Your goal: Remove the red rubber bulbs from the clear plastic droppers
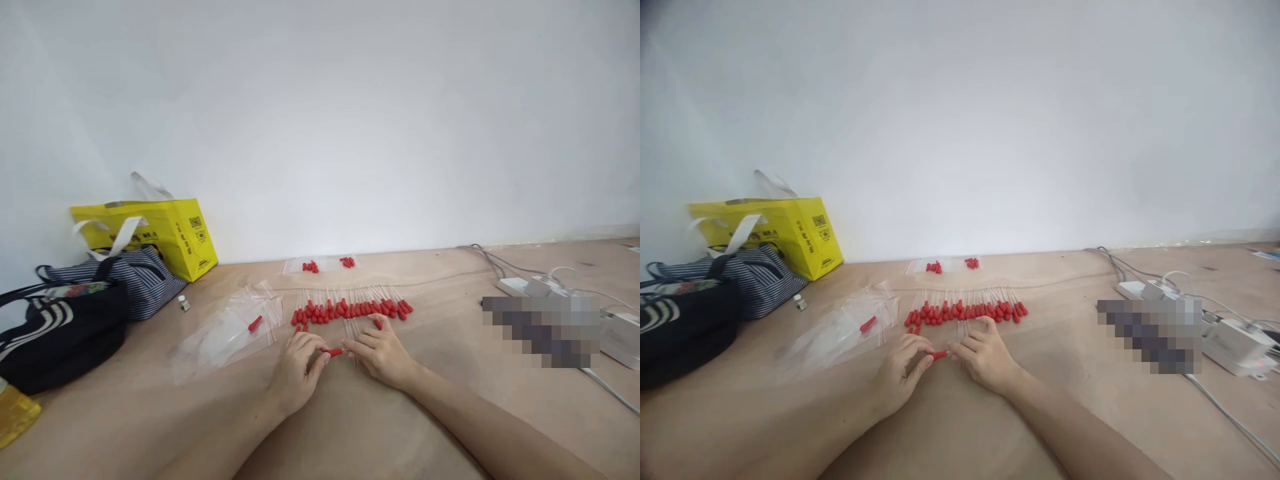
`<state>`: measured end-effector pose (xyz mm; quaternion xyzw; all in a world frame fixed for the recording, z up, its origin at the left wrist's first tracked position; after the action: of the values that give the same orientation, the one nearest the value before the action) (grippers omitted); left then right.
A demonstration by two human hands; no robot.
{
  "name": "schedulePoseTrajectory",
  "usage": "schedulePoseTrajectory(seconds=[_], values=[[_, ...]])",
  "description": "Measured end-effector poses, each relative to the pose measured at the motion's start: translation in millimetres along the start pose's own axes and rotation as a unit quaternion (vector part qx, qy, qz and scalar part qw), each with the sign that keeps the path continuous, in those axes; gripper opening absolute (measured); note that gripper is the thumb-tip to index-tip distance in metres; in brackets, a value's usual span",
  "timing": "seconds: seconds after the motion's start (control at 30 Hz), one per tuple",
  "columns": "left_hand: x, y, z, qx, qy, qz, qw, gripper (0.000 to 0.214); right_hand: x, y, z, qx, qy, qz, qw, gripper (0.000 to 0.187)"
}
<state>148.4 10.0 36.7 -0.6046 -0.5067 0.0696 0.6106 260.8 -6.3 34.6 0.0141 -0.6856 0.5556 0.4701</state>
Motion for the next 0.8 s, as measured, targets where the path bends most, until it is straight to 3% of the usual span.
schedulePoseTrajectory(seconds=[0.17,0.4,0.67,0.8], values=[[-0.7,11.2,-8.7,0.029,0.052,0.028,0.998,0.018,2.5,2.9,10.2,0.007,-0.011,-0.012,1.0,0.03],[-0.9,12.7,-8.8,0.073,0.056,0.013,0.996,0.023,0.0,-0.2,11.4,0.021,-0.01,-0.015,1.0,0.026],[-3.4,10.6,-1.5,0.056,0.04,0.017,0.997,0.027,-1.3,-1.3,5.8,0.039,0.012,-0.014,0.999,0.025],[-6.7,1.0,12.5,0.034,-0.001,-0.006,0.999,0.027,-7.9,-5.0,-11.4,0.037,0.064,-0.024,0.997,0.026]])
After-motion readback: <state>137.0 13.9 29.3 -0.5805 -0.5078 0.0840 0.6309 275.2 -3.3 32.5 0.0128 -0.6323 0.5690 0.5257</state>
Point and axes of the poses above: each hand's wrist, its own x-axis towards the middle knuckle, its own y-axis out of the palm, z = x × y, the point moved 9 cm from there along x, towards the middle knuckle, and after that the axes turned 10 degrees about x, right-handed, at the moved point
